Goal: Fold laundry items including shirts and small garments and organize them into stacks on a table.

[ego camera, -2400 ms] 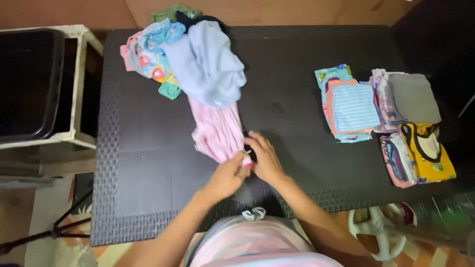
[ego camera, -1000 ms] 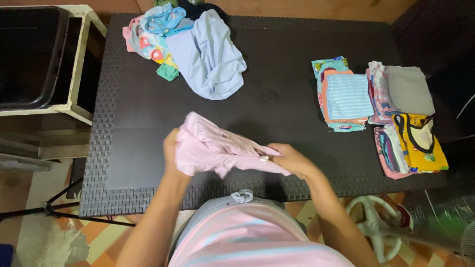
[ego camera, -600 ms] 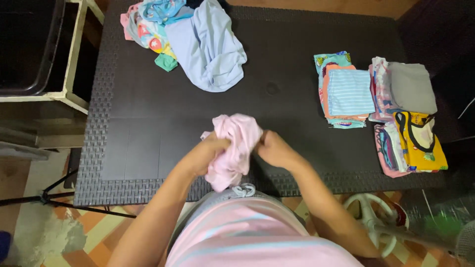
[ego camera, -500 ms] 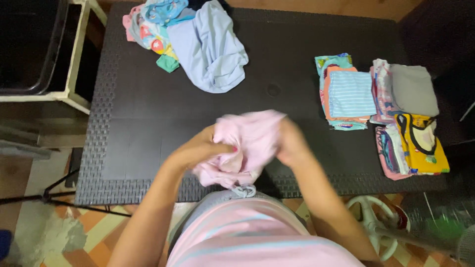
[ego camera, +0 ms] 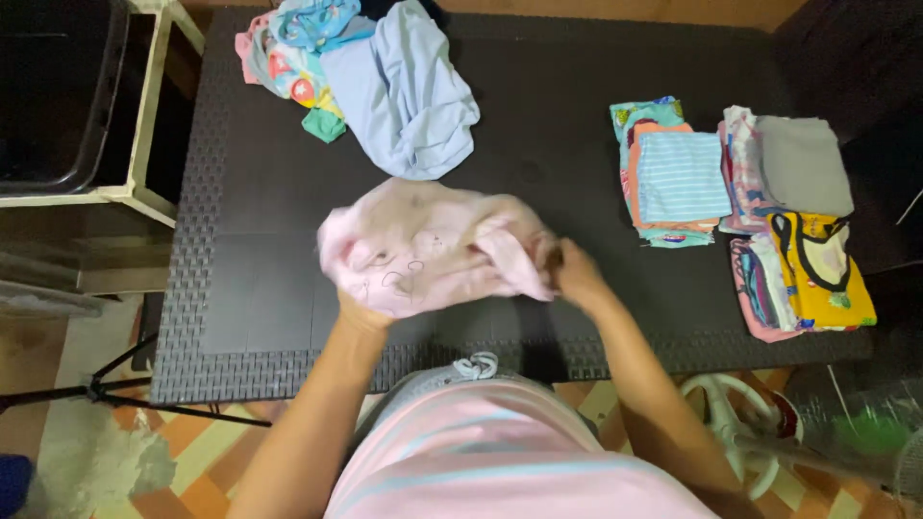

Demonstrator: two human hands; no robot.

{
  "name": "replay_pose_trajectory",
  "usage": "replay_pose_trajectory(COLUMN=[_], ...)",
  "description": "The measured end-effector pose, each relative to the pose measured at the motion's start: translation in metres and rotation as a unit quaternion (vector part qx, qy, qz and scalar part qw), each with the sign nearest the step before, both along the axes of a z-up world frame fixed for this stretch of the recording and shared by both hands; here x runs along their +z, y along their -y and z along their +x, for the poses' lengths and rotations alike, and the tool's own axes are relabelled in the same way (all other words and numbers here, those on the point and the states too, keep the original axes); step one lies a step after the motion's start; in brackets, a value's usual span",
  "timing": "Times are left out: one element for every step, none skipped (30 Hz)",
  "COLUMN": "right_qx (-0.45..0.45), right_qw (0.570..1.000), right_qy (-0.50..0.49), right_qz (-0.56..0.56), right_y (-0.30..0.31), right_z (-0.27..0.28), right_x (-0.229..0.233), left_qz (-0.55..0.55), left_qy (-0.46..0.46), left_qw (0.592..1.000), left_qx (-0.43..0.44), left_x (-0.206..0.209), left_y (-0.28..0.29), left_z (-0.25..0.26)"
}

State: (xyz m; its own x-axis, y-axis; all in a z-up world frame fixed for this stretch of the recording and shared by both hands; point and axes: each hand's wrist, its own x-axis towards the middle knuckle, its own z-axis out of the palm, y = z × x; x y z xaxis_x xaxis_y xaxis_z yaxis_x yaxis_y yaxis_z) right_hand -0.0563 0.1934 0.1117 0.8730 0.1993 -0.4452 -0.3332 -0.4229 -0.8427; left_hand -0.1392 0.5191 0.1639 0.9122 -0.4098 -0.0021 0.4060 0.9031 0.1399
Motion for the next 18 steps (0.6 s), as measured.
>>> replay_pose_trajectory(right_qx=[0.000, 0.001, 0.001, 0.000, -0.079, -0.155, -0.156, -0.113, -0.070, -0.069, -0.025, 0.020, 0.020, 0.063, 0.106, 0.105, 0.132, 0.159], right_qw=[1.000, 0.993, 0.973, 0.973, 0.919, 0.828, 0.827, 0.825, 0.821, 0.821, 0.816, 0.809, 0.809, 0.814, 0.818, 0.818, 0.819, 0.820], right_qy=[0.002, 0.012, 0.021, 0.020, -0.068, -0.152, -0.150, -0.150, -0.149, -0.147, -0.148, -0.151, -0.152, -0.166, -0.179, -0.180, -0.188, -0.197], right_qz=[0.000, 0.115, 0.230, 0.228, 0.379, 0.518, 0.519, 0.533, 0.546, 0.548, 0.559, 0.568, 0.568, 0.553, 0.537, 0.537, 0.526, 0.514], right_y=[0.002, 0.003, 0.004, -0.007, -0.018, -0.031, -0.043, -0.056, -0.068, -0.072, -0.076, -0.079, -0.074, -0.069, -0.064, -0.059, -0.054, -0.047], right_z=[0.005, 0.007, 0.008, 0.004, 0.000, -0.003, -0.018, -0.030, -0.042, -0.047, -0.053, -0.059, -0.053, -0.048, -0.043, -0.040, -0.037, -0.034], right_x=[-0.014, -0.030, -0.045, -0.035, -0.025, -0.014, -0.004, 0.006, 0.016, 0.023, 0.030, 0.036, 0.043, 0.049, 0.055, 0.064, 0.074, 0.083], left_qz=[0.000, -0.058, -0.115, -0.117, -0.006, 0.107, 0.108, 0.151, 0.193, 0.195, 0.279, 0.359, 0.359, 0.441, 0.520, 0.520, 0.564, 0.604], left_qy=[0.002, 0.040, 0.078, 0.077, 0.007, -0.061, -0.061, -0.063, -0.065, -0.064, -0.062, -0.062, -0.062, -0.043, -0.024, -0.024, -0.020, -0.015], left_qw=[1.000, 0.997, 0.990, 0.990, 1.000, 0.992, 0.992, 0.985, 0.972, 0.972, 0.947, 0.915, 0.915, 0.883, 0.843, 0.843, 0.820, 0.794], left_qx=[0.000, 0.008, 0.017, 0.016, 0.007, -0.001, -0.003, -0.058, -0.113, -0.114, -0.145, -0.174, -0.173, -0.155, -0.136, -0.137, -0.100, -0.063], left_x=[0.008, 0.016, 0.023, 0.046, 0.069, 0.093, 0.069, 0.045, 0.021, 0.029, 0.037, 0.044, 0.044, 0.044, 0.044, 0.042, 0.039, 0.036], left_y=[0.001, 0.002, 0.002, 0.018, 0.035, 0.050, 0.061, 0.073, 0.084, 0.078, 0.073, 0.068, 0.056, 0.045, 0.033, 0.022, 0.012, 0.003], left_z=[0.003, 0.003, 0.002, 0.001, 0.001, 0.001, 0.001, 0.002, 0.004, 0.006, 0.008, 0.008, 0.008, 0.008, 0.008, 0.007, 0.006, 0.004])
